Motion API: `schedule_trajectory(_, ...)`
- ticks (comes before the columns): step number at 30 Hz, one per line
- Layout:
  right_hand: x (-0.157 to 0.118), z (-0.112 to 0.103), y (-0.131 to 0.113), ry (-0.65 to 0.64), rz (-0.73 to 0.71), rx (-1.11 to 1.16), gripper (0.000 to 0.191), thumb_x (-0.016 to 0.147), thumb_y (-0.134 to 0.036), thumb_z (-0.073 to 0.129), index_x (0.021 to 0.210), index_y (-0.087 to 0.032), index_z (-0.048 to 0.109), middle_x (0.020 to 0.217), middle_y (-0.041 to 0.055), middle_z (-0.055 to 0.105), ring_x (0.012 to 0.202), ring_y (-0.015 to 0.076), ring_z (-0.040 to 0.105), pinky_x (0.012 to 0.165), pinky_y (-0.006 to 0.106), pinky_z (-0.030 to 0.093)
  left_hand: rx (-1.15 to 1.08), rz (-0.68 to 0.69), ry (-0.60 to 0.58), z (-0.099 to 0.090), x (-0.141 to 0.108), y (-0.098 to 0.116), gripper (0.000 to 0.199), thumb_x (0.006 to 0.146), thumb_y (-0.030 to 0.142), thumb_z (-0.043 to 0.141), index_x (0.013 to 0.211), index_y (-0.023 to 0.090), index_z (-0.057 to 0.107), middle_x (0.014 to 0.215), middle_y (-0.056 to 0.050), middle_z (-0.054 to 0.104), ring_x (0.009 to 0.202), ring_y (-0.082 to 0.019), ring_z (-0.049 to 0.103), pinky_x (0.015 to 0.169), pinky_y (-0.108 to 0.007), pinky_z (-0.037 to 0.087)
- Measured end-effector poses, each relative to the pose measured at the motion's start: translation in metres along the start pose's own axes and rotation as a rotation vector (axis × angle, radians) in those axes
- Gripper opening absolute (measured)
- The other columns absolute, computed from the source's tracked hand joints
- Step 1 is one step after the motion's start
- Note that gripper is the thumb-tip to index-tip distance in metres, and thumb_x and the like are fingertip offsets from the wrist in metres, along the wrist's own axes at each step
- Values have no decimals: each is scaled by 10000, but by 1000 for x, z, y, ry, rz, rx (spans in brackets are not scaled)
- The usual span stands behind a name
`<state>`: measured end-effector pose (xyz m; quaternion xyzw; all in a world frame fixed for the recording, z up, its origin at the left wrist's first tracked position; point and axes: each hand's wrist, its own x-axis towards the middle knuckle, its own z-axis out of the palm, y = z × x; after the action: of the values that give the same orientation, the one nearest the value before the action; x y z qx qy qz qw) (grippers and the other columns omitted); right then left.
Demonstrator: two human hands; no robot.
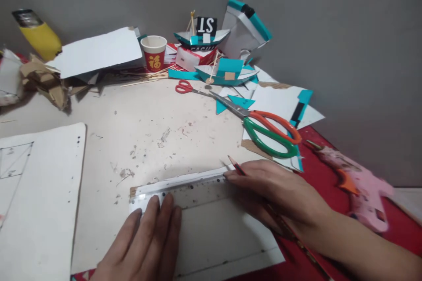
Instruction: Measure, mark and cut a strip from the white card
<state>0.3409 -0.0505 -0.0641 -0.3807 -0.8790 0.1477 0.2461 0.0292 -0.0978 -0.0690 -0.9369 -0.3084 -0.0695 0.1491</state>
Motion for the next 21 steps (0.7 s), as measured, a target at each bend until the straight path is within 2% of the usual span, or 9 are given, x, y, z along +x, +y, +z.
schedule_trajectory(4,0,1,1,-34,-14,-3,469,876,-163,596,1323,-272,504,1041,69,689,925,246,657,769,370,547,15,-32,-53,-9,4,1,447,955,186,289,1355,68,450,1432,-172,471,1323,-325,395,1119,-446,211)
schedule_trajectory(9,1,2,2,34,-91,-11,487,886,-152,589,1355,-249,502,1007,87,698,889,255,660,723,370,562,22,-40,-86,-11,5,3,445,948,192,335,1363,79,447,1428,-156,490,1332,-339,391,1092,-445,255)
schedule_trajectory(16,5,0,-2,25,-35,23,487,903,-165,547,1365,-310,497,992,71,706,884,265,672,690,379,578,-24,-65,-87,-6,6,3,436,967,204,306,1368,95,440,1435,-143,486,1358,-333,352,1112,-447,222)
schedule_trajectory(21,5,-2,-3,-17,-25,32,483,900,-126,543,1349,-297,495,975,65,685,854,247,651,685,358,552,-83,-89,-76,-5,7,0,427,969,226,326,1368,116,432,1447,-148,474,1403,-325,284,1141,-428,175)
